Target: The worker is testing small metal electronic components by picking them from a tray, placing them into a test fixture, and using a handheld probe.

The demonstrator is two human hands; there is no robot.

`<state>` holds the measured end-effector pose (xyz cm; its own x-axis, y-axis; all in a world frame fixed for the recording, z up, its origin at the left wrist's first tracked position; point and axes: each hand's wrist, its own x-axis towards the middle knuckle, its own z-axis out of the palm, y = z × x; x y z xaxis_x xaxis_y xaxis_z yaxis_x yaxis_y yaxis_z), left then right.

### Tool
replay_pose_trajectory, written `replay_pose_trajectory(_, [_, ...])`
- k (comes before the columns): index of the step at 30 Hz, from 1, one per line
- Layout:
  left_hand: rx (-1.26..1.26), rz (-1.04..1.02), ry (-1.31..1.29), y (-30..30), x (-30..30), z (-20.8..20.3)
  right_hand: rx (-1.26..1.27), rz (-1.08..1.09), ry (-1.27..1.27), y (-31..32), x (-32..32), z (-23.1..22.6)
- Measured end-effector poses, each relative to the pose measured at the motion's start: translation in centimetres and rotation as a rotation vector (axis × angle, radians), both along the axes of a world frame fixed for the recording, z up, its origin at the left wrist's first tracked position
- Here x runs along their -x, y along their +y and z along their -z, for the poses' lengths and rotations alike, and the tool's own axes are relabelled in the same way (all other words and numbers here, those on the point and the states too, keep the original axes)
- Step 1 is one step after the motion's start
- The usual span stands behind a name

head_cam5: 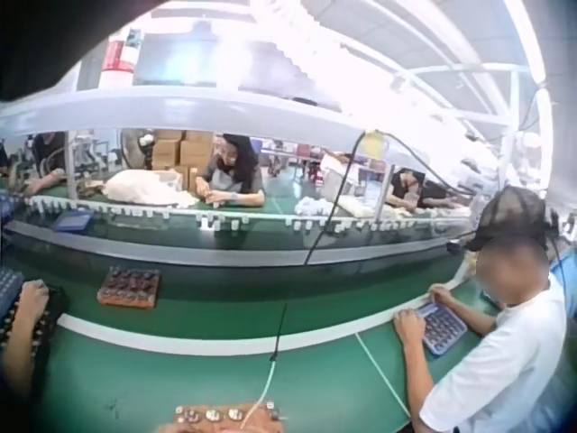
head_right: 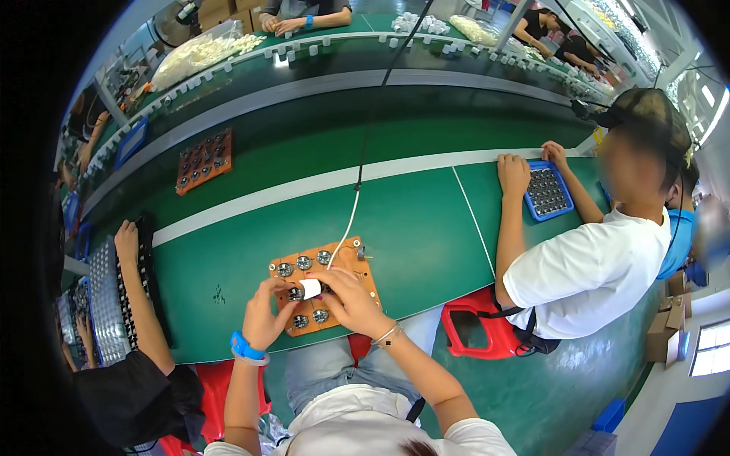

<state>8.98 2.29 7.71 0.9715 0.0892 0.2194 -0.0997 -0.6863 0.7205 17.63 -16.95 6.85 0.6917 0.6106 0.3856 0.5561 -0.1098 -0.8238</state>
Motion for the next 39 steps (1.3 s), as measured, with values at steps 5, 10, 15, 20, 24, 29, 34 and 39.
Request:
replay_pose_trajectory(5, [-0.014,0.013,-0.068,-1.1,0.1,-1.7,0.004,-0.062,0.028,0.5,0.4,0.4])
replay_pose_trajectory(10, [0.042,0.01,-0.055,-1.4,-1.0,-1.8,-0.102,-0.023,0.187,-0.2,0.3,0.1])
replay_pose_trajectory(15, [0.019,0.071,-0.108,-1.4,-1.1,-1.6,-0.111,-0.018,0.233,-0.3,0.3,0.0])
replay_pose_trajectory(20, [0.065,0.021,-0.079,-0.8,-0.5,-1.0,-0.052,-0.042,0.2,-0.5,0.5,1.0])
replay_pose_trajectory(24, [-0.033,-0.034,0.024,0.9,-0.3,0.6,-0.317,0.055,0.32,-1.1,0.4,0.5])
replay_pose_trajectory(29, [-0.072,-0.037,-0.149,0.2,2.5,1.7,-0.19,-0.006,0.317,-2.7,1.4,1.3])
replay_pose_trajectory(34, [-0.166,0.049,-0.033,-0.6,3.5,2.9,-0.022,-0.046,0.213,-3.0,2.4,1.5])
replay_pose_trajectory(39, [0.092,0.017,-0.05,-2.3,3.0,1.4,0.042,-0.089,0.154,-1.8,2.7,1.3])
